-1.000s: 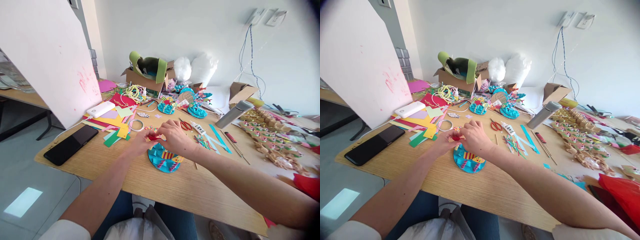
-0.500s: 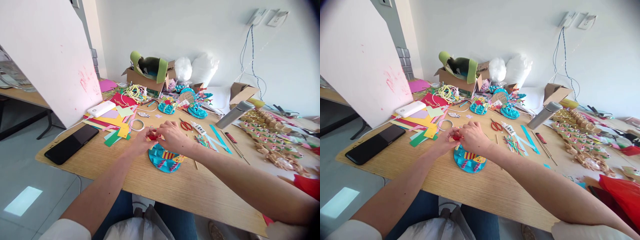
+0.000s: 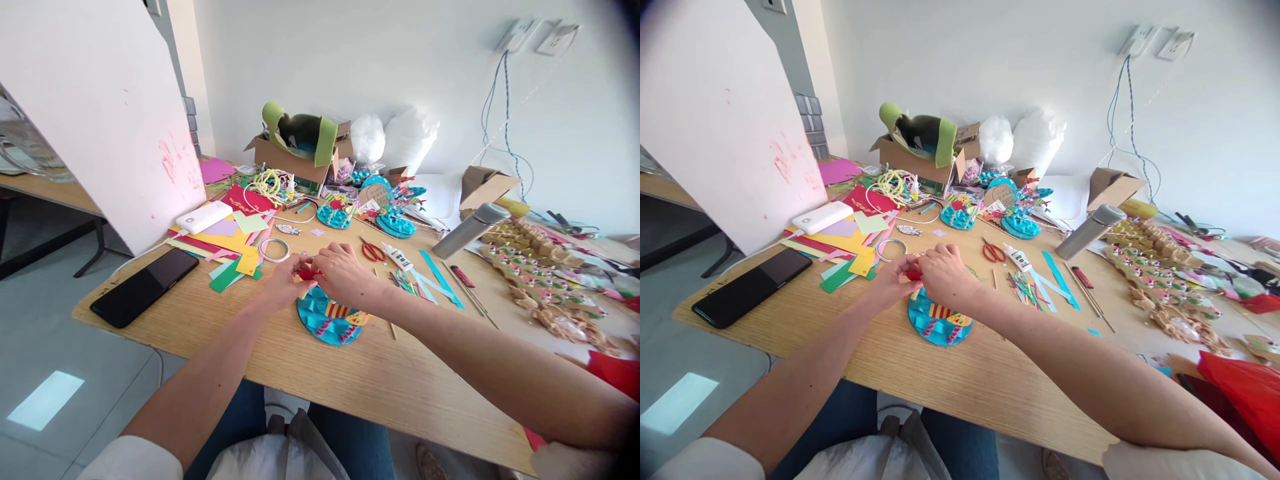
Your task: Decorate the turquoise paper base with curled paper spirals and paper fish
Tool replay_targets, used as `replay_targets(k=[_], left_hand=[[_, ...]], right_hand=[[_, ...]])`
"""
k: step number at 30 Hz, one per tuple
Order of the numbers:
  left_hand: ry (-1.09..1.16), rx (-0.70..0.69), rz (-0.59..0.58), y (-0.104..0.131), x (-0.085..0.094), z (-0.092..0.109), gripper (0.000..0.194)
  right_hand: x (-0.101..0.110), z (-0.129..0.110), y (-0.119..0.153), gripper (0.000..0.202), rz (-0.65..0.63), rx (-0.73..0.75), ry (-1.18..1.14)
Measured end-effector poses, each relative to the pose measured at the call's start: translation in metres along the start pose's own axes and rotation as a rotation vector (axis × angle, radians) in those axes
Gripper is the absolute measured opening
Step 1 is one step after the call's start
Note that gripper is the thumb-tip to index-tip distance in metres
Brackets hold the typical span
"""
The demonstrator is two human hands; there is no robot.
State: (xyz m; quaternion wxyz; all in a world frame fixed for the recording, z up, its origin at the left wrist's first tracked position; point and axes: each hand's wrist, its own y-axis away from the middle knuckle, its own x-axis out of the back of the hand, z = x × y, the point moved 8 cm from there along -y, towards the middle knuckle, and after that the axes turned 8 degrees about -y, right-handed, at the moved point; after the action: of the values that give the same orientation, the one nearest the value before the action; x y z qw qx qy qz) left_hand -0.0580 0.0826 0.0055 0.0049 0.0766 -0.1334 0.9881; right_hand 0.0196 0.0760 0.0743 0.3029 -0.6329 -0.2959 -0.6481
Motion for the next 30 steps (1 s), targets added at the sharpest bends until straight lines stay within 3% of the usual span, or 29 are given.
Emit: replay_targets(k=[22, 30], left_hand=[[0.018, -0.019, -0.013, -0.0011, -0.0016, 0.0020, 0.036], [0.012, -0.003, 0.034, -0.0013, 0.0031, 0.0002, 0.036]], right_hand=[[-0.0062, -0.0054, -0.0023, 0.017, 0.009, 0.058, 0.109], [-0.0019, -0.0030, -0.0019, 0.017, 0.019, 0.027, 0.087]])
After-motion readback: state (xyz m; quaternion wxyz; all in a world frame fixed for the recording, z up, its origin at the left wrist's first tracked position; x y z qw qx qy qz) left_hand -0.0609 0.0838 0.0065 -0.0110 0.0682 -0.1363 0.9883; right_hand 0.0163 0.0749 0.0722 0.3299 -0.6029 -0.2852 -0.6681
